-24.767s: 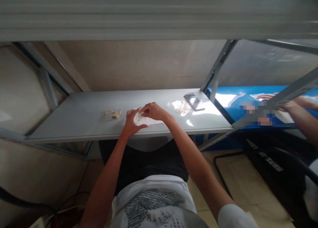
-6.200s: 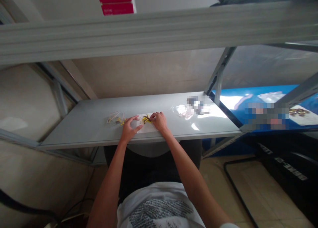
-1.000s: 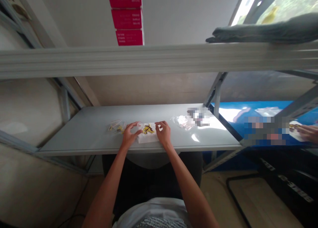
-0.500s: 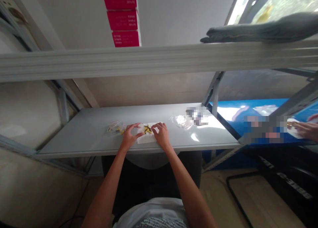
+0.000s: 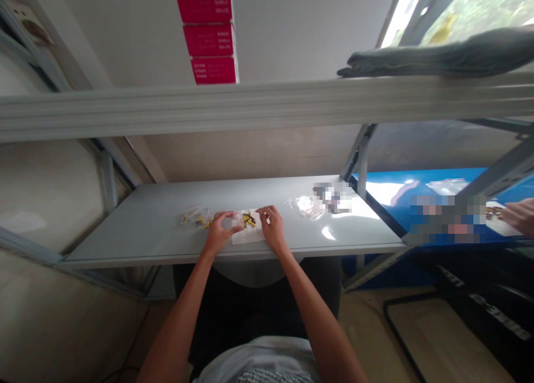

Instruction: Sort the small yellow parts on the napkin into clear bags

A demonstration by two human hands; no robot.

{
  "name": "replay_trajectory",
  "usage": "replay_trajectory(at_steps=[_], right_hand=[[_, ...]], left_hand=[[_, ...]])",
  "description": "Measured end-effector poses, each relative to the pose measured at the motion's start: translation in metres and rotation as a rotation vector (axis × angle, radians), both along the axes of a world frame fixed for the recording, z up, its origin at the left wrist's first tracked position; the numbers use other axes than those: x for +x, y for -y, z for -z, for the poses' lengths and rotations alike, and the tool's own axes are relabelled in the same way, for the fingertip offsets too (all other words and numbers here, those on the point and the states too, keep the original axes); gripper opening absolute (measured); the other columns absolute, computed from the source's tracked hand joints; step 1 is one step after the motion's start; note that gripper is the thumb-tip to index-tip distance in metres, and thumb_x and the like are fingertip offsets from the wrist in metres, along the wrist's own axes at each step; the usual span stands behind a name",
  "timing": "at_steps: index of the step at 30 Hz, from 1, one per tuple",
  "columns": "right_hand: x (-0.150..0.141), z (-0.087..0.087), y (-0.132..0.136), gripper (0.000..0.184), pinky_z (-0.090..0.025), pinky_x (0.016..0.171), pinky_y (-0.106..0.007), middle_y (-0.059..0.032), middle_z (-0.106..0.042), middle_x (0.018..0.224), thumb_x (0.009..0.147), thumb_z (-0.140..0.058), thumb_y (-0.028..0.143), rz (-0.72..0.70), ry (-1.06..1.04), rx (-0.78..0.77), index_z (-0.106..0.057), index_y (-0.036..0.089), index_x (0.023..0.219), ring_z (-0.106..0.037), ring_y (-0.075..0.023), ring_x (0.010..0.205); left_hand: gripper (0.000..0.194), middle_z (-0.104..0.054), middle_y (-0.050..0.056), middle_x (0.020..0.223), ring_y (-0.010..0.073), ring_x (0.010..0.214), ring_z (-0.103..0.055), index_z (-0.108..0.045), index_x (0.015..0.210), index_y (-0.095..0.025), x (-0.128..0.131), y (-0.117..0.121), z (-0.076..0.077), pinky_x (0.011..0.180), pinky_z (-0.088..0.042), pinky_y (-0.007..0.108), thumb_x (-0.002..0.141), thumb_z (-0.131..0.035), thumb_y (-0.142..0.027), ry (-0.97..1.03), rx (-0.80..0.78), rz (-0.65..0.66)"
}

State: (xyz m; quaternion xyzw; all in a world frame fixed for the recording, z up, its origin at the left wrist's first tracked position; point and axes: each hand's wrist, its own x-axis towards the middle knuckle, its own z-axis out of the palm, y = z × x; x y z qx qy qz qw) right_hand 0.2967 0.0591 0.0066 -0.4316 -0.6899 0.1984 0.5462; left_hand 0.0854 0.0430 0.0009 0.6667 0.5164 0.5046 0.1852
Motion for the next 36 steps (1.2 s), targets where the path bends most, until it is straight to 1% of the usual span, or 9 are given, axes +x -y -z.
replay_trajectory(at_steps=[2,4,11,16,21,25,28,32,36], right_hand=[[0.001,0.004,0.002,0.019,-0.048,0.080,-0.033,-0.0070,-0.066,0.090,0.095,-0.057,0.022,0.129,0.082,-0.042,-0.075,0.020,0.090,-0.058,-0.0201,0.081],[0.001,0.006,0.004,0.009,-0.047,0.085,-0.035,-0.0074,-0.067,0.089,0.088,-0.066,0.021,0.177,0.218,-0.066,-0.075,0.021,0.085,-0.058,-0.0229,0.087],[0.000,0.010,0.007,0.011,-0.043,0.094,-0.038,-0.0105,-0.069,0.096,0.091,-0.066,0.018,0.173,0.491,-0.099,-0.077,0.020,0.088,-0.057,-0.0267,0.097],[0.002,0.010,0.002,0.012,-0.043,0.098,-0.040,-0.0099,-0.070,0.097,0.094,-0.063,0.018,0.108,0.346,-0.043,-0.075,0.020,0.090,-0.059,-0.0258,0.098],[-0.004,-0.001,0.002,0.007,-0.048,0.090,-0.036,-0.0054,-0.071,0.095,0.093,-0.067,0.023,-0.107,0.096,0.028,-0.073,0.022,0.089,-0.061,-0.0212,0.091],[-0.011,-0.004,0.004,0.008,-0.050,0.092,-0.035,-0.0061,-0.070,0.097,0.092,-0.067,0.020,-0.218,0.083,0.040,-0.075,0.022,0.091,-0.063,-0.0214,0.099],[-0.012,-0.004,0.007,0.016,-0.052,0.090,-0.034,-0.0079,-0.067,0.109,0.095,-0.063,0.021,-0.239,0.085,0.038,-0.077,0.023,0.103,-0.064,-0.0200,0.100],[-0.007,-0.001,0.011,0.029,-0.054,0.083,-0.032,-0.0096,-0.062,0.119,0.097,-0.053,0.019,-0.042,0.024,0.014,-0.075,0.023,0.115,-0.064,-0.0174,0.089],[-0.007,0.006,0.010,0.020,-0.053,0.087,-0.035,-0.0080,-0.066,0.102,0.089,-0.061,0.015,0.113,0.183,-0.014,-0.078,0.022,0.097,-0.062,-0.0216,0.092]], left_hand=[[0.049,-0.070,0.008,0.112,0.0268,0.109,-0.065,-0.071,0.103,-0.022,-0.001,0.000,0.001,0.104,-0.048,0.043,0.068,-0.088,-0.050,0.025,0.006,-0.022],[0.050,-0.070,0.008,0.114,0.0266,0.111,-0.064,-0.070,0.105,-0.021,-0.001,0.001,0.001,0.104,-0.048,0.043,0.067,-0.088,-0.049,0.036,0.023,-0.027],[0.047,-0.071,0.007,0.111,0.0257,0.109,-0.064,-0.069,0.105,-0.021,0.002,0.003,-0.003,0.102,-0.048,0.041,0.070,-0.088,-0.044,-0.004,0.071,-0.015],[0.045,-0.070,0.006,0.107,0.0260,0.107,-0.063,-0.070,0.106,-0.021,0.003,0.004,-0.004,0.101,-0.049,0.042,0.071,-0.088,-0.041,-0.055,0.091,0.006],[0.048,-0.071,0.007,0.106,0.0272,0.107,-0.062,-0.071,0.110,-0.022,0.006,0.003,-0.006,0.101,-0.049,0.044,0.071,-0.089,-0.044,-0.132,0.127,0.081],[0.051,-0.071,0.008,0.106,0.0281,0.109,-0.062,-0.073,0.112,-0.024,0.008,-0.001,-0.004,0.101,-0.050,0.046,0.070,-0.088,-0.050,-0.155,0.115,0.122],[0.052,-0.071,0.008,0.106,0.0278,0.108,-0.063,-0.074,0.110,-0.024,0.006,-0.003,-0.001,0.100,-0.050,0.045,0.069,-0.088,-0.053,-0.124,0.097,0.125],[0.053,-0.071,0.010,0.115,0.0269,0.109,-0.065,-0.070,0.117,-0.022,0.001,-0.003,0.003,0.101,-0.049,0.043,0.078,-0.079,-0.056,0.034,0.018,-0.009],[0.053,-0.068,0.012,0.130,0.0254,0.116,-0.065,-0.065,0.126,-0.021,-0.002,-0.003,0.004,0.102,-0.048,0.039,0.092,-0.059,-0.061,0.231,-0.039,-0.043]])
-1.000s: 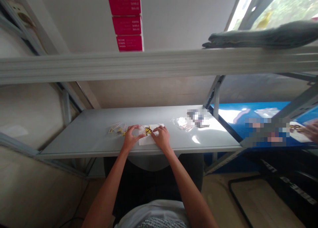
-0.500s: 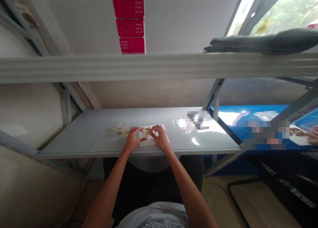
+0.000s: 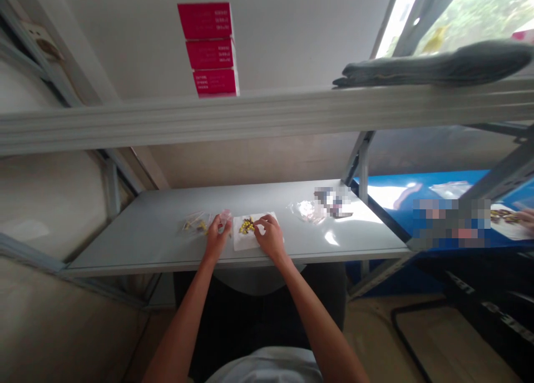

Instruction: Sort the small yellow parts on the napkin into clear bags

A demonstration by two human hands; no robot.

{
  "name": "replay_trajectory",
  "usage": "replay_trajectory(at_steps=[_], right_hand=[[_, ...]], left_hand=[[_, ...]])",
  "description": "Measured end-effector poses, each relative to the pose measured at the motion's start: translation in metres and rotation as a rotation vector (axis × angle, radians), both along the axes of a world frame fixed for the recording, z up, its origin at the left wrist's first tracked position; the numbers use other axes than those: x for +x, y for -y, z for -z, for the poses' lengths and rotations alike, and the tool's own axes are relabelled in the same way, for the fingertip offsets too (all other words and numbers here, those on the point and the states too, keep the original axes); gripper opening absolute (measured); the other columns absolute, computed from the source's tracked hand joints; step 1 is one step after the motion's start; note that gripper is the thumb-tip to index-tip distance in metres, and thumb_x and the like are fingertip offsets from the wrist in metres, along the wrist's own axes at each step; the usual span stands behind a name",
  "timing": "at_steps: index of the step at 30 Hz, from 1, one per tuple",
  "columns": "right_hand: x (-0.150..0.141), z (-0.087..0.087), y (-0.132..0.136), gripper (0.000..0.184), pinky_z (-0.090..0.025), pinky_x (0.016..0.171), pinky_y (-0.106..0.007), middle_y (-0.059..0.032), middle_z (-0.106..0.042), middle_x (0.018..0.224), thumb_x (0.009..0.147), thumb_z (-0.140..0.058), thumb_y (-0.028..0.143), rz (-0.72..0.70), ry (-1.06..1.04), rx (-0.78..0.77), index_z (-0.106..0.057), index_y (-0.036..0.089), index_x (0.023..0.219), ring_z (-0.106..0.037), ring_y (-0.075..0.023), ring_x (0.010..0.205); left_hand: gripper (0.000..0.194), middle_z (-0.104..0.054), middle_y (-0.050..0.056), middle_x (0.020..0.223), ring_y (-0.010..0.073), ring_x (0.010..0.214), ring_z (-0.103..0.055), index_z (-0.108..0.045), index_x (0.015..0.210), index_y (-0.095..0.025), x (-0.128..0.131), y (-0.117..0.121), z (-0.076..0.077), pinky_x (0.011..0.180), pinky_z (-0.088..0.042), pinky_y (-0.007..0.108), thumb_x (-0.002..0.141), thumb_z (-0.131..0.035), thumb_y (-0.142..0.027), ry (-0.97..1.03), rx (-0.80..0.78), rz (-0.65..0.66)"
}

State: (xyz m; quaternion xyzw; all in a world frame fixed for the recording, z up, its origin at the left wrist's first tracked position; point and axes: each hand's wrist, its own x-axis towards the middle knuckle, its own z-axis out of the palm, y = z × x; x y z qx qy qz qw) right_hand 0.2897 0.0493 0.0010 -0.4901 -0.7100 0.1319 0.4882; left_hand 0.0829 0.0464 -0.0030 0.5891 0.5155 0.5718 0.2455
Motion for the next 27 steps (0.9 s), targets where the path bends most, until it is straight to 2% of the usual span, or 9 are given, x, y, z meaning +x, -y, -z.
replay_trajectory(at_steps=[2,5,7,9,12,16,18,23,27], right_hand=[[-0.002,0.004,-0.002,0.016,-0.051,0.090,-0.036,-0.0087,-0.067,0.098,0.087,-0.065,0.015,0.007,0.114,-0.010,-0.078,0.022,0.089,-0.061,-0.0245,0.097],[-0.003,0.008,-0.005,0.016,-0.050,0.091,-0.038,-0.0100,-0.068,0.098,0.089,-0.065,0.013,0.004,0.205,-0.035,-0.078,0.022,0.086,-0.060,-0.0257,0.098],[-0.002,0.007,-0.006,0.017,-0.050,0.092,-0.038,-0.0105,-0.068,0.097,0.090,-0.063,0.013,0.004,0.210,-0.044,-0.077,0.021,0.085,-0.060,-0.0261,0.099],[-0.002,0.004,-0.005,0.017,-0.050,0.091,-0.038,-0.0100,-0.068,0.096,0.092,-0.062,0.014,-0.009,0.150,-0.037,-0.076,0.021,0.086,-0.060,-0.0255,0.098],[-0.002,-0.003,-0.003,0.014,-0.051,0.083,-0.034,-0.0070,-0.068,0.095,0.096,-0.061,0.021,-0.092,-0.048,-0.008,-0.074,0.021,0.092,-0.061,-0.0205,0.088],[-0.004,-0.011,0.000,0.015,-0.050,0.073,-0.028,-0.0054,-0.066,0.094,0.097,-0.062,0.027,-0.265,-0.183,0.016,-0.074,0.021,0.091,-0.061,-0.0163,0.082],[-0.004,-0.013,0.001,0.016,-0.049,0.069,-0.027,-0.0056,-0.065,0.094,0.096,-0.062,0.028,-0.305,-0.197,0.011,-0.074,0.020,0.088,-0.060,-0.0156,0.081],[-0.002,-0.017,0.005,0.019,-0.049,0.065,-0.027,-0.0058,-0.064,0.094,0.097,-0.060,0.032,-0.202,-0.310,0.005,-0.074,0.021,0.092,-0.058,-0.0149,0.075],[-0.001,-0.018,0.008,0.018,-0.049,0.062,-0.026,-0.0063,-0.067,0.094,0.096,-0.061,0.031,-0.336,-0.255,-0.026,-0.076,0.021,0.091,-0.061,-0.0157,0.077]], left_hand=[[0.055,-0.068,0.011,0.130,0.0244,0.115,-0.067,-0.065,0.126,-0.022,0.000,0.001,-0.001,0.103,-0.049,0.038,0.094,-0.053,-0.065,0.063,-0.009,0.030],[0.058,-0.074,0.011,0.115,0.0237,0.107,-0.069,-0.065,0.124,-0.021,0.002,0.003,-0.005,0.102,-0.050,0.038,0.095,-0.047,-0.068,0.115,-0.028,0.069],[0.057,-0.075,0.010,0.108,0.0241,0.103,-0.070,-0.066,0.124,-0.020,0.004,0.006,-0.008,0.100,-0.051,0.039,0.094,-0.050,-0.067,0.119,-0.045,0.102],[0.054,-0.074,0.010,0.109,0.0242,0.102,-0.069,-0.066,0.124,-0.020,0.006,0.009,-0.012,0.097,-0.052,0.038,0.091,-0.060,-0.062,0.062,-0.055,0.127],[0.050,-0.072,0.006,0.106,0.0215,0.096,-0.066,-0.068,0.124,-0.021,0.009,0.015,-0.018,0.092,-0.051,0.034,0.084,-0.074,-0.051,-0.128,0.002,0.128],[0.043,-0.068,0.003,0.094,0.0173,0.083,-0.061,-0.070,0.120,-0.021,0.014,0.017,-0.022,0.083,-0.051,0.030,0.084,-0.075,-0.045,-0.308,0.092,0.180],[0.039,-0.067,0.002,0.090,0.0168,0.080,-0.059,-0.071,0.114,-0.021,0.015,0.016,-0.022,0.080,-0.051,0.030,0.085,-0.074,-0.045,-0.343,0.099,0.203],[0.036,-0.067,0.004,0.089,0.0180,0.080,-0.061,-0.073,0.103,-0.019,0.016,0.013,-0.017,0.079,-0.052,0.030,0.082,-0.076,-0.048,-0.352,0.077,0.202],[0.037,-0.070,0.006,0.091,0.0198,0.083,-0.064,-0.074,0.102,-0.019,0.016,0.012,-0.017,0.080,-0.053,0.031,0.083,-0.074,-0.050,-0.337,0.046,0.200]])
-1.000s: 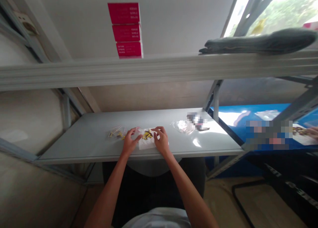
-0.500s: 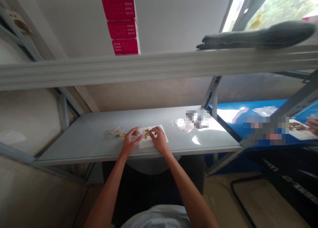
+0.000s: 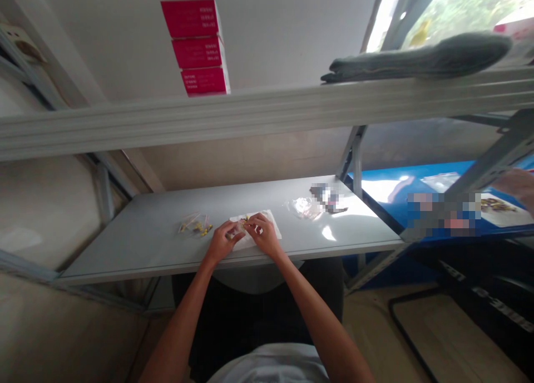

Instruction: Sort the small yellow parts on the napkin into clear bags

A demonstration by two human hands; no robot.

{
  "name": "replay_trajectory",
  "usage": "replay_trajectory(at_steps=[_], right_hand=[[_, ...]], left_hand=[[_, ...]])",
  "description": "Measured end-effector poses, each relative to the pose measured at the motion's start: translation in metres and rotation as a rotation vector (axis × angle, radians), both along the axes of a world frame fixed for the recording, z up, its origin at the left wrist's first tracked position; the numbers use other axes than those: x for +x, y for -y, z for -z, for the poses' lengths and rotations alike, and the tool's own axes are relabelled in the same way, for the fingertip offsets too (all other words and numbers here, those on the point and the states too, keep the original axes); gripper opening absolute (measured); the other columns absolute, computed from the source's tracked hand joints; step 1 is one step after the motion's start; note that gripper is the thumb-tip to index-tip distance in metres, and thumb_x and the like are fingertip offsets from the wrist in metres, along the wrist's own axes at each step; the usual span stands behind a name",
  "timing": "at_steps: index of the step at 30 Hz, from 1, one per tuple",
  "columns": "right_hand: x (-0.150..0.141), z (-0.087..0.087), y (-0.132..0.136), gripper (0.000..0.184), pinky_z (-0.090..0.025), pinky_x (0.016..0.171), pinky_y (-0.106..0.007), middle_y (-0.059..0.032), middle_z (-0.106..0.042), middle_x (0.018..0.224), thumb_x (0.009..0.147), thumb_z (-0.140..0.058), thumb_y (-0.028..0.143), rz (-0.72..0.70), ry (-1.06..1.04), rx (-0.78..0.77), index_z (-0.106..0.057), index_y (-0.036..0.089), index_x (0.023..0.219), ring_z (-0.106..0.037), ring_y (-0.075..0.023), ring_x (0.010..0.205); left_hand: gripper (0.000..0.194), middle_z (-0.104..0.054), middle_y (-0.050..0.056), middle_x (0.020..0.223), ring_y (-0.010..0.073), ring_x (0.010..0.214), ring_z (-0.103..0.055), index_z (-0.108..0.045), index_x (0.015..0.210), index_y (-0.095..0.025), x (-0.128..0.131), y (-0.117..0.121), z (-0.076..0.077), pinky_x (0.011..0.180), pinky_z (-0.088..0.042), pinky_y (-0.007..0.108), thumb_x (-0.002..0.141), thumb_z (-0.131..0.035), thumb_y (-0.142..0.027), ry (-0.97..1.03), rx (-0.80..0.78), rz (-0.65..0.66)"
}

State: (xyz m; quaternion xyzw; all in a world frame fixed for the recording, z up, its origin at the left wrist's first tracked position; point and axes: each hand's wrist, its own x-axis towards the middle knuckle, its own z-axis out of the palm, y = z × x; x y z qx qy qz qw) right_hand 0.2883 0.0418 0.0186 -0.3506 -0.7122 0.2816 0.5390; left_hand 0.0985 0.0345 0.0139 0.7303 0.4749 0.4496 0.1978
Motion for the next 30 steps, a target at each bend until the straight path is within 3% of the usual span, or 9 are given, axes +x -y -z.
replay_trajectory(at_steps=[5,9,12,15,18,21,26,30], right_hand=[[-0.0015,0.0002,-0.0003,0.020,-0.050,0.063,-0.026,-0.0079,-0.069,0.099,0.096,-0.060,0.030,-0.060,0.041,0.010,-0.077,0.020,0.091,-0.064,-0.0166,0.081],[-0.0017,-0.0017,-0.0009,0.036,-0.052,0.071,-0.026,-0.0074,-0.072,0.099,0.104,-0.049,0.038,-0.177,0.056,0.003,-0.078,0.022,0.092,-0.067,-0.0184,0.091],[-0.0016,-0.0019,-0.0008,0.036,-0.050,0.067,-0.024,-0.0061,-0.073,0.101,0.103,-0.050,0.046,-0.240,0.064,-0.065,-0.078,0.023,0.098,-0.067,-0.0183,0.092],[-0.0021,0.0006,-0.0014,0.032,-0.049,0.064,-0.023,-0.0058,-0.074,0.096,0.099,-0.057,0.047,-0.182,0.039,-0.113,-0.077,0.022,0.096,-0.066,-0.0180,0.086],[-0.0025,0.0042,-0.0032,0.033,-0.048,0.061,-0.025,-0.0048,-0.070,0.082,0.098,-0.056,0.045,-0.063,-0.010,-0.142,-0.073,0.021,0.085,-0.063,-0.0165,0.073],[-0.0018,0.0061,-0.0040,0.031,-0.047,0.057,-0.026,-0.0031,-0.067,0.075,0.097,-0.056,0.046,0.010,-0.079,-0.174,-0.069,0.021,0.085,-0.060,-0.0154,0.063],[-0.0001,0.0057,-0.0034,0.035,-0.047,0.054,-0.026,-0.0026,-0.066,0.074,0.095,-0.059,0.054,0.078,-0.186,-0.192,-0.067,0.021,0.085,-0.059,-0.0141,0.056],[-0.0010,0.0020,-0.0083,0.037,-0.043,0.045,-0.024,-0.0017,-0.068,0.077,0.089,-0.064,0.057,-0.004,-0.384,-0.266,-0.065,0.021,0.095,-0.054,-0.0113,0.050]], left_hand=[[0.042,-0.075,0.009,0.104,0.0231,0.092,-0.067,-0.075,0.112,-0.019,-0.0005,-0.0001,-0.0004,0.086,-0.053,0.034,0.084,-0.074,-0.050,0.017,-0.048,0.051],[0.047,-0.076,0.007,0.093,0.0217,0.080,-0.066,-0.077,0.105,-0.017,-0.0035,-0.0012,0.0013,0.075,-0.052,0.032,0.076,-0.079,-0.054,0.084,-0.134,0.006],[0.053,-0.076,0.006,0.089,0.0187,0.070,-0.062,-0.077,0.109,-0.017,-0.0066,-0.0019,0.0019,0.066,-0.050,0.028,0.076,-0.077,-0.058,0.168,-0.191,-0.037],[0.049,-0.074,0.005,0.083,0.0171,0.066,-0.060,-0.077,0.105,-0.017,-0.0088,-0.0022,0.0019,0.062,-0.047,0.026,0.086,-0.066,-0.060,0.217,-0.203,-0.033],[0.044,-0.070,0.003,0.073,0.0168,0.067,-0.059,-0.076,0.090,-0.017,-0.0096,-0.0024,0.0026,0.064,-0.046,0.026,0.091,-0.060,-0.059,0.244,-0.195,-0.030],[0.042,-0.068,0.002,0.069,0.0162,0.065,-0.059,-0.073,0.081,-0.017,-0.0096,-0.0030,0.0041,0.065,-0.047,0.026,0.090,-0.063,-0.057,0.259,-0.210,-0.023],[0.040,-0.073,0.005,0.078,0.0176,0.069,-0.064,-0.075,0.095,-0.017,-0.0086,-0.0029,0.0047,0.068,-0.050,0.028,0.086,-0.069,-0.056,0.298,-0.264,0.057],[0.037,-0.072,0.004,0.077,0.0174,0.070,-0.064,-0.072,0.084,-0.017,-0.0071,-0.0009,0.0021,0.067,-0.049,0.027,0.077,-0.077,-0.053,0.300,-0.288,0.070]])
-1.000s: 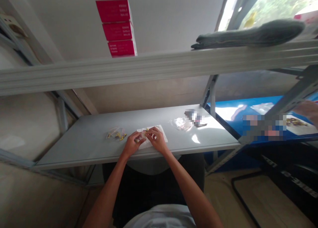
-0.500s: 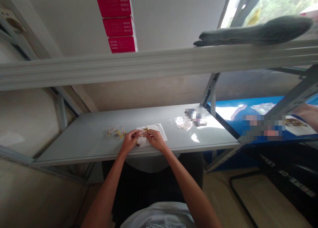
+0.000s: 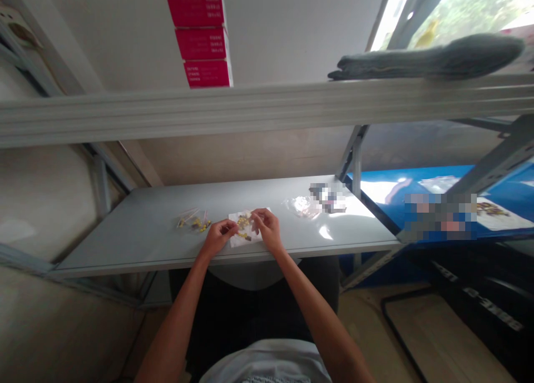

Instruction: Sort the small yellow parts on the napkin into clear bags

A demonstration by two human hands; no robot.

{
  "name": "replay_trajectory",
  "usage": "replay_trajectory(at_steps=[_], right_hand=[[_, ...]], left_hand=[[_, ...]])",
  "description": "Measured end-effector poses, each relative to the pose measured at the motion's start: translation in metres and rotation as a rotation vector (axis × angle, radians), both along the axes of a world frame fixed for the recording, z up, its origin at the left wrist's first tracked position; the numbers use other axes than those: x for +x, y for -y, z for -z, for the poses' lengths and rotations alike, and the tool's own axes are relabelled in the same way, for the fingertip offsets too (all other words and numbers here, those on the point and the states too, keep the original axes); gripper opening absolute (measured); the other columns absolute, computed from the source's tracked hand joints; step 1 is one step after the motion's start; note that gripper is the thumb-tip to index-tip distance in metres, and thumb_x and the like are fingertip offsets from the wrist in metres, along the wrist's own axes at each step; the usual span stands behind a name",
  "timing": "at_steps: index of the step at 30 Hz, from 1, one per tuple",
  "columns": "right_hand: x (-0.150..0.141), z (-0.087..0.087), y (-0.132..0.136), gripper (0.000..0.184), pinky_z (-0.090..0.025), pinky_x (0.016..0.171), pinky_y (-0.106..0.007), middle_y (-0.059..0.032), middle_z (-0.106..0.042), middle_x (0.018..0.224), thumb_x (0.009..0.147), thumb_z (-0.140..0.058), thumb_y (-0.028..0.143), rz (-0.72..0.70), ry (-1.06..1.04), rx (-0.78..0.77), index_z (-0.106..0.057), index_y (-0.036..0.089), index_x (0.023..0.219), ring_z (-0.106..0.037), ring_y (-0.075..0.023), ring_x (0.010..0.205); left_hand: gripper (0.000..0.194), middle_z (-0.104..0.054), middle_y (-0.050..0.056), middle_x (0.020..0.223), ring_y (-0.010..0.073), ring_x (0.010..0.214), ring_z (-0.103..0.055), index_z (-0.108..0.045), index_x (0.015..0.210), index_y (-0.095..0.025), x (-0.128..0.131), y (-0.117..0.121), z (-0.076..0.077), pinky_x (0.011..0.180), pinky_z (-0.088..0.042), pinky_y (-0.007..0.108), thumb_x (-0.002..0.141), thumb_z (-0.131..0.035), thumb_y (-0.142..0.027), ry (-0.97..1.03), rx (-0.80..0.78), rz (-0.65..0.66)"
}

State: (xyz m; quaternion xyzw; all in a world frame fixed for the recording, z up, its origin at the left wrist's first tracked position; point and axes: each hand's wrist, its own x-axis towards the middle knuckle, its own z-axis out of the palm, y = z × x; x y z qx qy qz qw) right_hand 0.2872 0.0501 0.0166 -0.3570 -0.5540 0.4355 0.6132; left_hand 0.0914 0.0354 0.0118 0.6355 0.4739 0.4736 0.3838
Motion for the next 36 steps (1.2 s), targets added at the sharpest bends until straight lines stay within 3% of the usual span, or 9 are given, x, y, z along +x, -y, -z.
replay_trajectory(at_steps=[4,9,13,17,23,31,36], right_hand=[[-0.005,-0.007,-0.004,0.044,-0.043,0.046,-0.021,0.0004,-0.071,0.075,0.083,-0.073,0.052,-0.157,0.016,-0.011,-0.065,0.022,0.114,-0.058,-0.0111,0.052],[-0.013,-0.005,0.003,0.045,-0.040,0.039,-0.021,-0.0011,-0.073,0.075,0.080,-0.075,0.054,-0.378,0.006,-0.098,-0.069,0.020,0.109,-0.053,-0.0096,0.043],[-0.018,0.007,0.002,0.044,-0.041,0.039,-0.022,-0.0048,-0.075,0.075,0.079,-0.075,0.060,-0.277,-0.015,-0.107,-0.068,0.019,0.091,-0.057,-0.0113,0.045],[-0.020,0.014,-0.002,0.043,-0.046,0.045,-0.023,-0.0037,-0.072,0.071,0.080,-0.074,0.062,-0.231,0.040,-0.054,-0.064,0.020,0.084,-0.061,-0.0135,0.052],[-0.016,0.007,0.006,0.037,-0.042,0.047,-0.023,-0.0019,-0.070,0.069,0.088,-0.067,0.058,-0.207,0.180,-0.009,-0.063,0.021,0.084,-0.057,-0.0133,0.053],[-0.013,-0.004,0.010,0.028,-0.042,0.064,-0.025,-0.0011,-0.068,0.072,0.096,-0.059,0.037,-0.155,0.432,0.208,-0.069,0.019,0.077,-0.056,-0.0136,0.064],[-0.013,0.000,0.009,0.021,-0.039,0.065,-0.025,-0.0014,-0.067,0.073,0.093,-0.060,0.031,-0.121,0.461,0.237,-0.071,0.017,0.082,-0.053,-0.0134,0.065]], left_hand=[[0.036,-0.068,0.002,0.074,0.0162,0.071,-0.063,-0.067,0.078,-0.018,-0.001,0.000,-0.002,0.071,-0.049,0.027,0.084,-0.070,-0.053,0.066,0.034,-0.041],[0.044,-0.059,-0.001,0.061,0.0147,0.057,-0.054,-0.066,0.073,-0.020,-0.004,-0.002,0.003,0.059,-0.044,0.027,0.083,-0.066,-0.062,0.118,0.035,-0.101],[0.052,-0.051,-0.002,0.052,0.0134,0.050,-0.047,-0.065,0.067,-0.019,-0.005,0.000,0.003,0.057,-0.042,0.027,0.092,-0.054,-0.063,0.119,0.016,-0.101],[0.042,-0.058,-0.001,0.061,0.0136,0.060,-0.053,-0.067,0.070,-0.019,-0.002,0.002,-0.002,0.062,-0.044,0.026,0.087,-0.066,-0.056,0.061,0.067,-0.101],[0.033,-0.068,0.001,0.080,0.0142,0.068,-0.058,-0.070,0.083,-0.019,0.000,0.002,-0.003,0.064,-0.046,0.025,0.080,-0.073,-0.052,0.077,0.060,-0.120],[0.029,-0.068,0.002,0.078,0.0161,0.072,-0.060,-0.071,0.080,-0.018,-0.002,0.003,-0.005,0.068,-0.046,0.026,0.079,-0.075,-0.046,0.046,0.053,-0.084],[0.030,-0.069,0.002,0.079,0.0161,0.074,-0.061,-0.071,0.080,-0.017,-0.003,0.003,-0.004,0.072,-0.046,0.026,0.079,-0.076,-0.046,0.049,0.039,-0.053]])
